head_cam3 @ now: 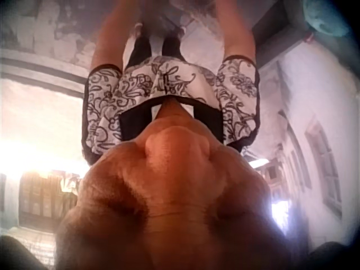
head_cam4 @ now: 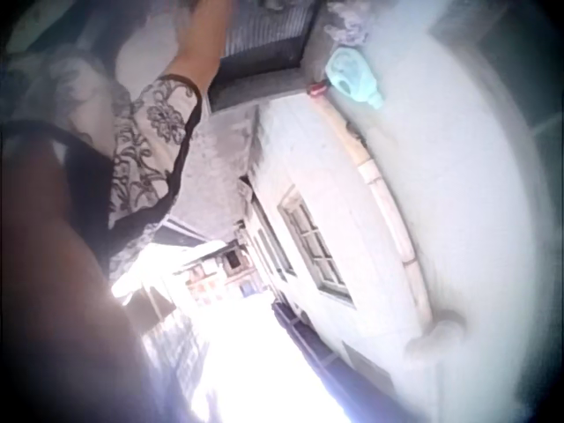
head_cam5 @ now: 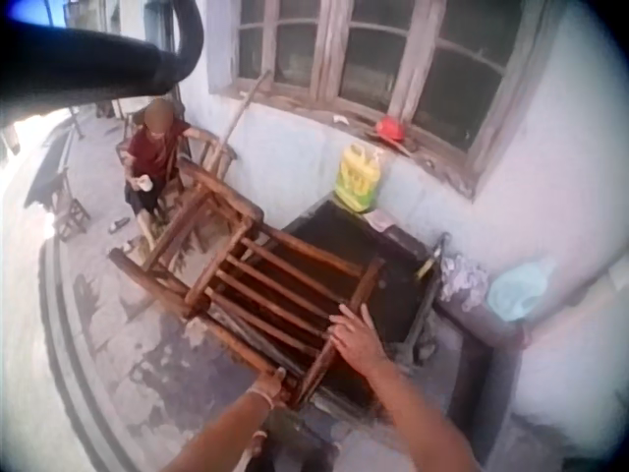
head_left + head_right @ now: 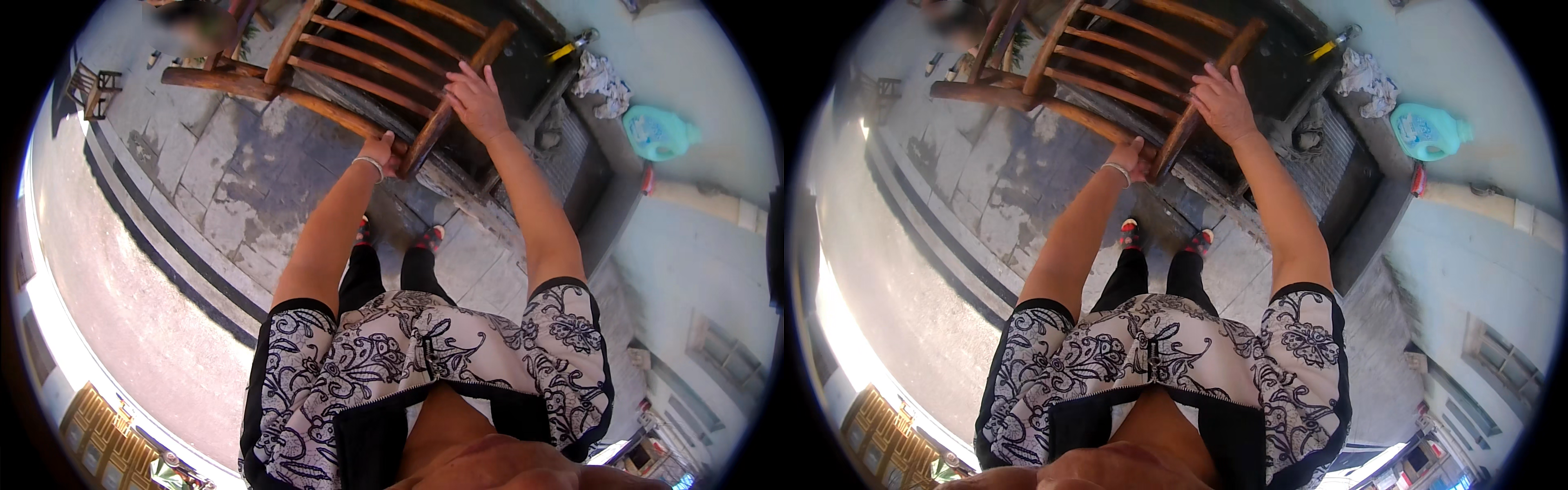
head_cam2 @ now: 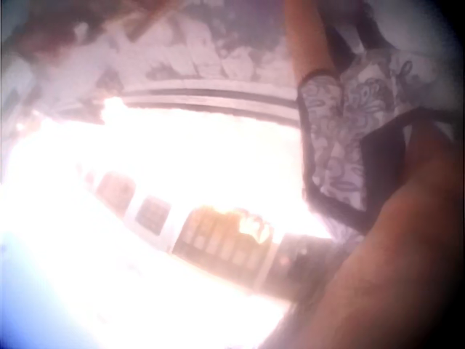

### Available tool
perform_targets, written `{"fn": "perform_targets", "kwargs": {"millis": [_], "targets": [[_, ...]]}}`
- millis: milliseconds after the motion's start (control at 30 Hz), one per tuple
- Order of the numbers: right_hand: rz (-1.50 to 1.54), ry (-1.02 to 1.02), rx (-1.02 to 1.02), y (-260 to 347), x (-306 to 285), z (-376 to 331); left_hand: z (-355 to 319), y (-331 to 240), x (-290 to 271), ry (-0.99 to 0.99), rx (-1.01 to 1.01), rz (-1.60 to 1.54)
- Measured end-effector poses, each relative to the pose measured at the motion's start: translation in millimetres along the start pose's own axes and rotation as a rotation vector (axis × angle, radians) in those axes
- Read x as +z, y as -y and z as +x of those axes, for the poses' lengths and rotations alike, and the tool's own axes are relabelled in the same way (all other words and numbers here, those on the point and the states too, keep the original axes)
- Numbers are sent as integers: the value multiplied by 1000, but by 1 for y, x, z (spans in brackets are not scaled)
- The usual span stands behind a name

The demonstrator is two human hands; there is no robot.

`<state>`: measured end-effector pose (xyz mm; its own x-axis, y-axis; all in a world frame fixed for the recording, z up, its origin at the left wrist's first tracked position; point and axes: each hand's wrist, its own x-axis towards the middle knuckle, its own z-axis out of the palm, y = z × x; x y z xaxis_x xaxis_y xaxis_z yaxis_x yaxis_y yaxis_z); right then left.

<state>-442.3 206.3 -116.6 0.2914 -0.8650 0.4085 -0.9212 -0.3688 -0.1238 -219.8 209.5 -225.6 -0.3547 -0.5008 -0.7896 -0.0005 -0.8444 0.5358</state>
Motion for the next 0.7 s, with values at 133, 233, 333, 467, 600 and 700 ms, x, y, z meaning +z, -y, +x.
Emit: {"fn": "perform_targets", "kwargs": {"millis": [133, 233, 333, 467, 600, 700], "targets": [[-42, -6, 52, 2, 0, 12, 18, 11, -3, 26, 1, -44], [133, 114, -96, 23, 1, -10, 23, 16, -6, 42, -14, -63], [41, 96, -97, -3, -11, 9, 27, 19, -9, 21, -19, -28], [-129, -127, 212, -78, -12, 51, 21, 24, -7, -12, -1, -29], [7, -217, 484, -120, -11, 79, 18, 24, -4, -15, 5, -12], [-118, -127, 729, -146, -18, 88, 22, 27, -5, 16, -7, 9]]}}
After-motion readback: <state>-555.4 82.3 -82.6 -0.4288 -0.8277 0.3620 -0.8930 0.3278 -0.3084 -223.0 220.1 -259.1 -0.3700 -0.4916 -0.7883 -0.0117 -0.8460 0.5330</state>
